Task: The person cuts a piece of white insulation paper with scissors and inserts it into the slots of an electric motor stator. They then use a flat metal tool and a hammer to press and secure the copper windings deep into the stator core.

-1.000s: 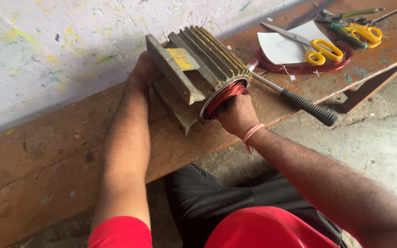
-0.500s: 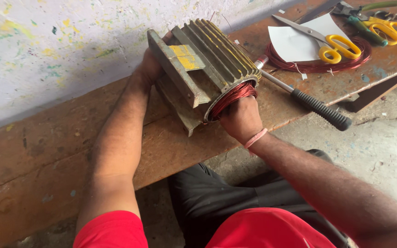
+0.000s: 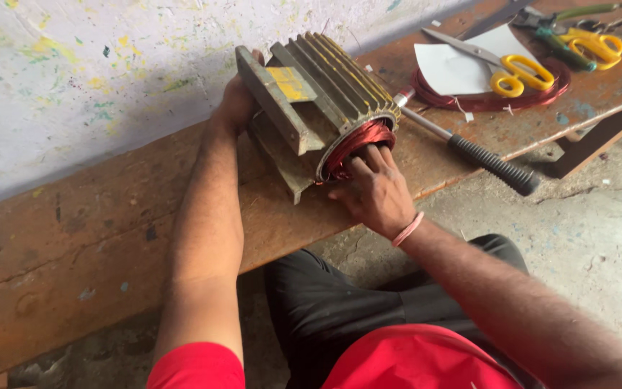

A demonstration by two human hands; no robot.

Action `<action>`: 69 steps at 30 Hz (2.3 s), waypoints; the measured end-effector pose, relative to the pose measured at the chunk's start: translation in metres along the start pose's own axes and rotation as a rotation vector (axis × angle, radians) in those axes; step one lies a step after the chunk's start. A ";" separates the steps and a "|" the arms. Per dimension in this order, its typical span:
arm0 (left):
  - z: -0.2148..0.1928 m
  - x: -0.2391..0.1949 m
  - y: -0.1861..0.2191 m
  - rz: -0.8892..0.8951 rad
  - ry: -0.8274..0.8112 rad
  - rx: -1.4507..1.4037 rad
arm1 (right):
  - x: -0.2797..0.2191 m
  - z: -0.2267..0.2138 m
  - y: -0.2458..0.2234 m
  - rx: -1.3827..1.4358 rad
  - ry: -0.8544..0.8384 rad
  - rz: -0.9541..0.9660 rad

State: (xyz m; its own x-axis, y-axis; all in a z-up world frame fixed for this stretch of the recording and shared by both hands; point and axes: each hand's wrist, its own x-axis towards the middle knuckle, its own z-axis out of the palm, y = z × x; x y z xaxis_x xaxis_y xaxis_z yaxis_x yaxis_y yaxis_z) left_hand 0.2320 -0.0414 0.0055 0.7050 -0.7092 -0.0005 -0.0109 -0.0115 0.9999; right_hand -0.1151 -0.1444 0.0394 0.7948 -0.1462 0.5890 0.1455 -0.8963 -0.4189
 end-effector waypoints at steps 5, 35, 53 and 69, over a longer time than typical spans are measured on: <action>0.008 0.004 -0.001 0.052 0.037 -0.057 | -0.003 0.017 0.001 -0.019 0.171 0.015; 0.006 -0.004 0.008 -0.111 -0.197 -0.199 | 0.015 0.035 0.041 0.003 0.014 0.196; 0.000 -0.002 -0.003 0.099 0.031 0.169 | -0.012 0.005 0.000 -0.097 0.005 0.059; 0.006 0.001 0.009 -0.047 -0.026 -0.106 | -0.002 0.016 -0.001 -0.020 0.202 0.026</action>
State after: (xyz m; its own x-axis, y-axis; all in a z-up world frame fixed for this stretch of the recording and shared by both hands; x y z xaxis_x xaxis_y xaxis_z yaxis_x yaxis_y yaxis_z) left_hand 0.2278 -0.0465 0.0142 0.6841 -0.7279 -0.0465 0.0981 0.0286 0.9948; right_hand -0.1074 -0.1364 0.0276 0.6638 -0.2486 0.7054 0.1129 -0.8991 -0.4230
